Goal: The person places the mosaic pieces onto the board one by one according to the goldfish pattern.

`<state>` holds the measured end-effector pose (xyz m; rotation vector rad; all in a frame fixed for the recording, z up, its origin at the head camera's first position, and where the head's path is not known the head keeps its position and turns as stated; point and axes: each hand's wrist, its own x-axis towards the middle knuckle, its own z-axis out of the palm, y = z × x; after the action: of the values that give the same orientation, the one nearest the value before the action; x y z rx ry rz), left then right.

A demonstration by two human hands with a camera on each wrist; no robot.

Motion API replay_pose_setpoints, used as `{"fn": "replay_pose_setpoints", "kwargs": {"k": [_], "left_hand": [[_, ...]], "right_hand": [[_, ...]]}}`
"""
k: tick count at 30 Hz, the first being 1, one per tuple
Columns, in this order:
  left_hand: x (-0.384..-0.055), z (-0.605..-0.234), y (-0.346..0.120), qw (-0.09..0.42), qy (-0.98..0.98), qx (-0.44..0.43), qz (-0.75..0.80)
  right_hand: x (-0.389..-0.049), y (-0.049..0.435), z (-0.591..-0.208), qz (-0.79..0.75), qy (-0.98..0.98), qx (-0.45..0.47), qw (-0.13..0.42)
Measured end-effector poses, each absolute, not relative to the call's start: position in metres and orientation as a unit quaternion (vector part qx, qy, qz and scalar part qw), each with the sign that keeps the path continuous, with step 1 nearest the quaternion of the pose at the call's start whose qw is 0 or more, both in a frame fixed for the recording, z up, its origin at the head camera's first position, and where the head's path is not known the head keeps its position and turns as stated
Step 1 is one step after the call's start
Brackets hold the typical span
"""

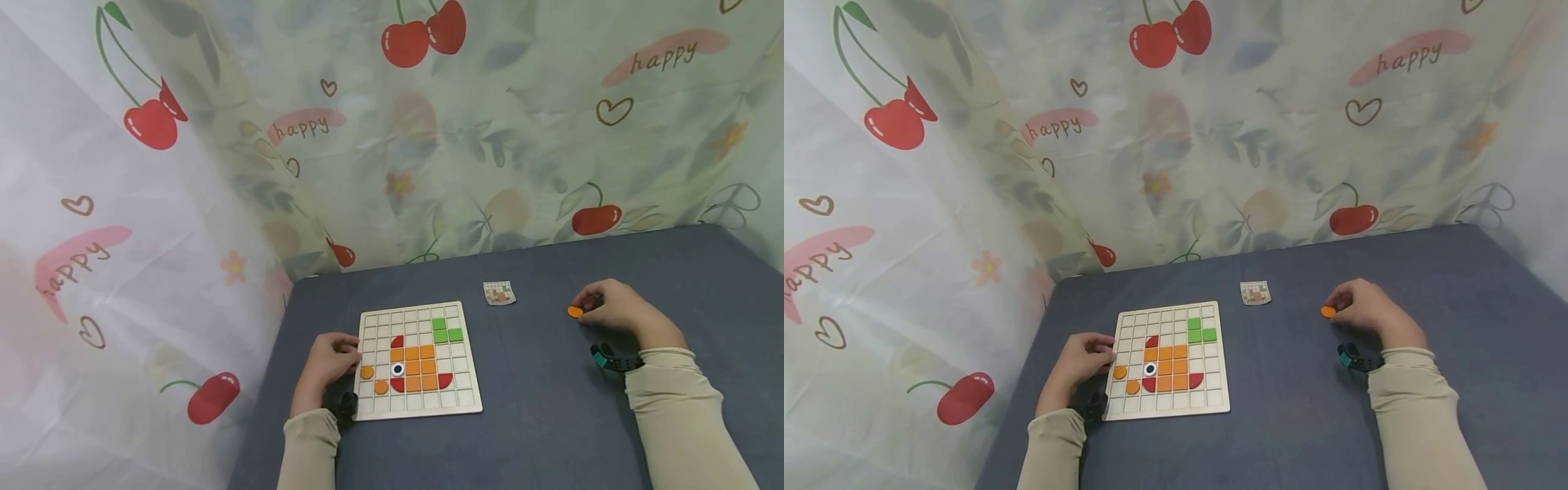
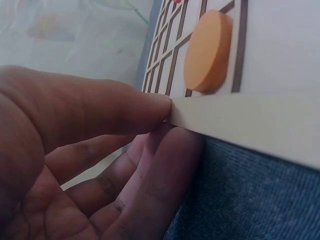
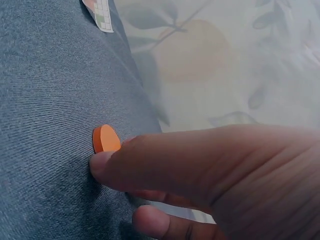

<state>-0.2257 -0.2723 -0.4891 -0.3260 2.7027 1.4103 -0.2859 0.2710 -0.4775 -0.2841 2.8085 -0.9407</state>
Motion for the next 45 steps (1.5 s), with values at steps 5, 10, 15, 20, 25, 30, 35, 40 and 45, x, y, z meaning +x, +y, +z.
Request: {"fn": "replay_pose_setpoints", "kwargs": {"k": [5,10,15,20,25,30,35,40,45], "left_hand": [[-0.227,-0.490,-0.272,0.038,0.881,-0.108,0.458],[-0.227,-0.490,-0.271,0.039,0.879,-0.116,0.462],[-0.226,-0.490,-0.272,0.040,0.878,-0.117,0.462],[-0.225,-0.490,-0.274,0.039,0.880,-0.120,0.459],[-0.226,-0.489,-0.274,0.035,0.885,-0.116,0.450],[-0.226,-0.488,-0.272,0.029,0.891,-0.109,0.440],[-0.225,-0.489,-0.271,0.026,0.894,-0.102,0.435],[-0.224,-0.487,-0.271,0.019,0.905,-0.100,0.414],[-0.224,-0.486,-0.272,0.014,0.912,-0.106,0.396]], "right_hand": [[-0.287,0.269,-0.479,-0.315,0.940,-0.100,0.080],[-0.286,0.264,-0.479,-0.314,0.941,-0.102,0.071],[-0.285,0.262,-0.479,-0.312,0.942,-0.101,0.069],[-0.284,0.260,-0.480,-0.311,0.942,-0.105,0.067],[-0.286,0.257,-0.479,-0.307,0.944,-0.108,0.062],[-0.286,0.242,-0.471,-0.311,0.941,-0.125,0.049],[-0.283,0.212,-0.456,-0.306,0.938,-0.157,0.038],[-0.276,0.174,-0.441,-0.287,0.939,-0.188,0.021],[-0.272,0.129,-0.440,-0.305,0.927,-0.216,0.001]]}}
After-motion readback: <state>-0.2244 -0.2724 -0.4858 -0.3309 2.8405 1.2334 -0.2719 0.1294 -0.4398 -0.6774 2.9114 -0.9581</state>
